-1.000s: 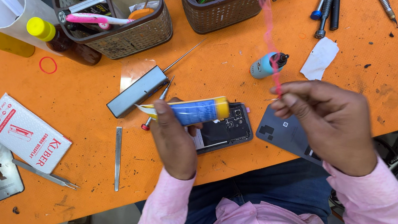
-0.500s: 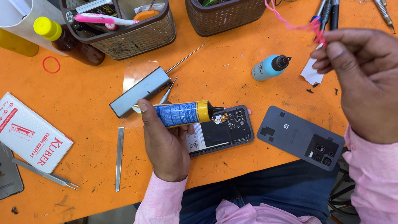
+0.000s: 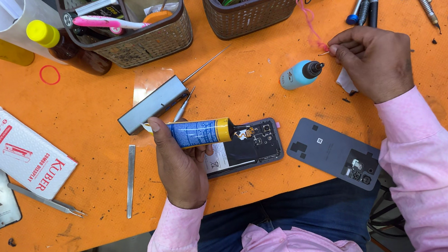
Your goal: The person applies liquid adhesive from a tube along the perimeter of a mobile phone frame, then aligns and presses a purple back cover onto the device.
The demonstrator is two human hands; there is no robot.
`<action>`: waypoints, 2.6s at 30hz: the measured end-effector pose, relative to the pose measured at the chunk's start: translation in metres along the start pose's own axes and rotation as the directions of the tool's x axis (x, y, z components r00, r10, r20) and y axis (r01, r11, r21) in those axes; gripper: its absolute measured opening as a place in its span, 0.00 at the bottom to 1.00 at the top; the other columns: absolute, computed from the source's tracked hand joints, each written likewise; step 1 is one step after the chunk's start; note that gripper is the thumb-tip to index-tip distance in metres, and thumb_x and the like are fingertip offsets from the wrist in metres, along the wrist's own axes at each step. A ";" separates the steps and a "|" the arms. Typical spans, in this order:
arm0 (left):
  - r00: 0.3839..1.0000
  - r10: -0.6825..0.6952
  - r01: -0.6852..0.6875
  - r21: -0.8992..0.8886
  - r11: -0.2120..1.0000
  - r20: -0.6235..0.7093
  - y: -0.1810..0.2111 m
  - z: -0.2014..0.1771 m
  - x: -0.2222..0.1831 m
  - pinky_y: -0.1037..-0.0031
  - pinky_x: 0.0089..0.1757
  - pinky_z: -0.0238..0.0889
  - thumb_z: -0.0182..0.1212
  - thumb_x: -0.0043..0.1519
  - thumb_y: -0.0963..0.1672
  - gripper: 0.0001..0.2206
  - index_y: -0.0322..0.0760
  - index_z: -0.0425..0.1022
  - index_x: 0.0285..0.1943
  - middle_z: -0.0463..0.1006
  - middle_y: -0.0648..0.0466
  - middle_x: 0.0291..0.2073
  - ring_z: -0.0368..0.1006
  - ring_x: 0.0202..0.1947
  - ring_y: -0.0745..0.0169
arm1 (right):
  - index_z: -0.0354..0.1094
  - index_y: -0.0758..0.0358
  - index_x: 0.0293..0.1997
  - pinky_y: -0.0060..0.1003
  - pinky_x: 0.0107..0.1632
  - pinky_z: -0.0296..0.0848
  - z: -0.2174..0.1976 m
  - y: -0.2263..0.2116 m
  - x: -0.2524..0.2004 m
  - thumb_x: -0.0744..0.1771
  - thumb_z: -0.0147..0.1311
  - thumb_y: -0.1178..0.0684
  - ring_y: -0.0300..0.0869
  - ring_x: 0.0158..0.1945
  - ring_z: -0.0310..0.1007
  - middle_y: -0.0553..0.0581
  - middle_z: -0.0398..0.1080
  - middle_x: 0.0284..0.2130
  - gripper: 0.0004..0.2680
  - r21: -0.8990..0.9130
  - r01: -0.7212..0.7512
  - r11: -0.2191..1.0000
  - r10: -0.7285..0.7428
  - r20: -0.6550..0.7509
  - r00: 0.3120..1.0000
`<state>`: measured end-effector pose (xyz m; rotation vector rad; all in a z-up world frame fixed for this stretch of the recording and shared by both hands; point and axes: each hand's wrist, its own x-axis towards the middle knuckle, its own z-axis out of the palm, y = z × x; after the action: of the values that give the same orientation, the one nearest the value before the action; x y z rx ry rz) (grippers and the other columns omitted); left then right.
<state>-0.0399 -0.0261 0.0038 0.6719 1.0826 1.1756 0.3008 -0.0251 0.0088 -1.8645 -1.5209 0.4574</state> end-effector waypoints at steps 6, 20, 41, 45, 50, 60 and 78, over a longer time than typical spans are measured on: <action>0.999 0.032 -0.035 0.116 0.993 0.022 0.002 0.001 -0.001 0.77 0.26 0.53 0.38 0.67 0.64 0.31 0.38 0.68 0.32 0.70 0.55 0.18 0.64 0.21 0.70 | 0.78 0.60 0.45 0.43 0.44 0.75 -0.010 0.004 0.003 0.71 0.60 0.56 0.51 0.39 0.77 0.58 0.76 0.35 0.02 -0.609 0.320 0.726 -0.331 0.098 0.938; 0.960 0.209 -0.275 0.496 0.824 0.186 -0.001 0.002 -0.007 0.73 0.26 0.54 0.42 0.73 0.57 0.28 0.35 0.70 0.28 0.68 0.56 0.17 0.63 0.20 0.69 | 0.73 0.73 0.52 0.37 0.46 0.75 -0.035 -0.041 -0.032 0.70 0.59 0.68 0.48 0.40 0.79 0.67 0.76 0.44 0.06 -0.403 0.285 0.870 -0.359 -0.122 0.925; 0.837 0.371 -0.530 0.764 0.368 0.402 -0.011 0.036 0.013 0.61 0.37 0.58 0.52 0.70 0.53 0.23 0.34 0.77 0.29 0.77 0.48 0.22 0.69 0.25 0.48 | 0.76 0.70 0.47 0.31 0.42 0.73 -0.015 -0.072 -0.130 0.73 0.65 0.63 0.41 0.40 0.78 0.61 0.78 0.41 0.02 -0.209 -0.014 0.978 -0.043 -0.263 0.964; 0.798 0.430 -0.570 0.761 0.311 0.422 -0.009 0.035 0.012 0.60 0.39 0.59 0.53 0.72 0.53 0.22 0.33 0.77 0.31 0.77 0.46 0.24 0.71 0.28 0.46 | 0.76 0.70 0.47 0.31 0.43 0.73 -0.016 -0.068 -0.136 0.73 0.65 0.63 0.41 0.40 0.78 0.60 0.78 0.41 0.02 -0.206 -0.017 0.978 -0.040 -0.268 0.963; 0.814 0.415 -0.548 0.775 0.314 0.407 -0.005 0.031 0.011 0.60 0.38 0.60 0.55 0.71 0.52 0.22 0.33 0.76 0.29 0.78 0.46 0.23 0.71 0.27 0.46 | 0.76 0.69 0.48 0.31 0.45 0.72 -0.019 -0.065 -0.142 0.72 0.63 0.65 0.41 0.41 0.78 0.59 0.78 0.42 0.02 -0.211 -0.016 0.977 -0.044 -0.276 0.960; 0.829 0.399 -0.519 0.805 0.287 0.392 0.002 0.021 0.011 0.59 0.36 0.57 0.56 0.69 0.52 0.23 0.32 0.73 0.25 0.75 0.46 0.20 0.69 0.24 0.46 | 0.76 0.68 0.50 0.31 0.45 0.70 -0.019 -0.057 -0.148 0.73 0.61 0.62 0.41 0.44 0.79 0.58 0.78 0.42 0.02 -0.280 0.004 0.960 -0.078 -0.253 0.964; 0.817 0.438 -0.519 0.809 0.275 0.376 0.013 -0.003 0.010 0.61 0.35 0.56 0.55 0.70 0.53 0.23 0.35 0.75 0.26 0.75 0.47 0.19 0.67 0.23 0.48 | 0.76 0.70 0.53 0.30 0.47 0.71 -0.013 -0.050 -0.154 0.73 0.59 0.64 0.41 0.45 0.76 0.60 0.78 0.44 0.04 -0.288 0.034 0.957 -0.102 -0.225 0.969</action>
<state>-0.0472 -0.0134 0.0114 2.0313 1.4769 0.9554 0.2338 -0.1719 0.0301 -1.9903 -1.5421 -0.0213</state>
